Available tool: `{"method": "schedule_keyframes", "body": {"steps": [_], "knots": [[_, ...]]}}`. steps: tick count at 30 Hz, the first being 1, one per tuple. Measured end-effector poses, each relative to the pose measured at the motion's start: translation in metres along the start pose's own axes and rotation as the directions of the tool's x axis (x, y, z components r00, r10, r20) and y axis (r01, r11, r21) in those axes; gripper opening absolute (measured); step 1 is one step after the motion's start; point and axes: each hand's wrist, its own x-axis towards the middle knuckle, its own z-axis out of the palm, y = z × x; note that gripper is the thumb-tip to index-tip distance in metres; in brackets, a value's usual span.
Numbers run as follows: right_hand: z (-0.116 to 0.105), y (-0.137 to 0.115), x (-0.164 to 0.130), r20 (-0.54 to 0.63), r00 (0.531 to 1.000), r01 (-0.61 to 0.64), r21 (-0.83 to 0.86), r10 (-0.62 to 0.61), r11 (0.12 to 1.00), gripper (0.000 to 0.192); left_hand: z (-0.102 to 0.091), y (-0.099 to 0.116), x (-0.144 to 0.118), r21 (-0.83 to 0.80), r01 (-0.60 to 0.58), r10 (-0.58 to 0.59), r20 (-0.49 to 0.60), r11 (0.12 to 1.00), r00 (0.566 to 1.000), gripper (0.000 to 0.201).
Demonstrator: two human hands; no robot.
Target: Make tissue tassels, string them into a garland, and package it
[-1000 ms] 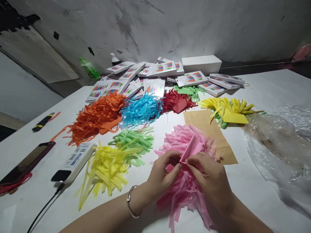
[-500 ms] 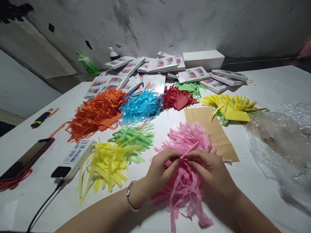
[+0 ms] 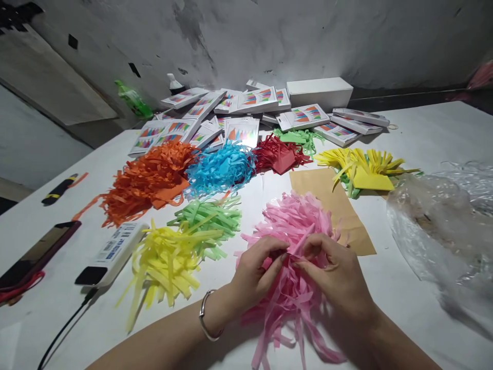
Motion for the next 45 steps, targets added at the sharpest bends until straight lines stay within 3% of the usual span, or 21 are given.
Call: {"method": "schedule_keyframes", "body": {"steps": [5, 8, 11, 14, 18, 24, 27, 31, 34, 45], "knots": [[-0.004, 0.001, 0.005, 0.167, 0.978, -0.151, 0.133, 0.128, 0.980, 0.012, -0.001, 0.000, 0.002, 0.034, -0.029, 0.029, -0.019, 0.999, 0.999, 0.029], [-0.009, 0.000, 0.008, 0.258, 0.958, -0.184, 0.225, 0.124, 0.957, 0.010, -0.003, 0.000, 0.003, 0.047, -0.006, 0.008, -0.033, 0.999, 0.999, 0.026], [-0.012, 0.001, 0.008, 0.257, 0.961, -0.159, 0.204, 0.104, 0.966, 0.009, -0.005, 0.000, 0.004, 0.041, 0.007, -0.006, -0.036, 0.999, 0.999, 0.025], [-0.011, 0.003, 0.007, 0.171, 0.982, 0.062, 0.105, -0.079, 0.993, 0.005, -0.005, 0.002, 0.004, 0.028, 0.007, -0.006, -0.036, 1.000, 0.999, 0.024], [-0.007, 0.002, 0.004, 0.145, 0.883, 0.464, -0.128, -0.446, 0.877, 0.020, -0.003, 0.004, 0.004, 0.021, 0.016, -0.015, -0.061, 1.000, 0.998, 0.024], [0.001, -0.002, 0.001, 0.170, 0.769, 0.623, -0.417, -0.616, 0.662, 0.011, -0.002, 0.006, 0.003, 0.020, 0.048, -0.046, -0.087, 0.999, 0.995, 0.022], [0.002, 0.000, 0.000, 0.135, 0.798, 0.589, -0.380, -0.587, 0.713, 0.018, -0.002, 0.006, 0.003, 0.030, 0.053, -0.050, -0.096, 0.998, 0.994, 0.020], [0.000, 0.001, 0.001, 0.133, 0.893, 0.449, -0.253, -0.429, 0.857, 0.018, -0.001, 0.006, 0.004, 0.053, 0.038, -0.033, -0.100, 0.998, 0.994, 0.017], [-0.001, 0.001, 0.002, 0.148, 0.931, 0.355, -0.168, -0.333, 0.920, 0.017, 0.000, 0.008, 0.005, 0.049, 0.019, -0.014, -0.094, 0.999, 0.996, 0.014], [-0.005, 0.001, 0.005, 0.188, 0.969, 0.173, -0.038, -0.163, 0.984, 0.022, -0.001, 0.009, 0.007, 0.012, -0.032, 0.032, -0.070, 0.999, 0.997, 0.009]]}}
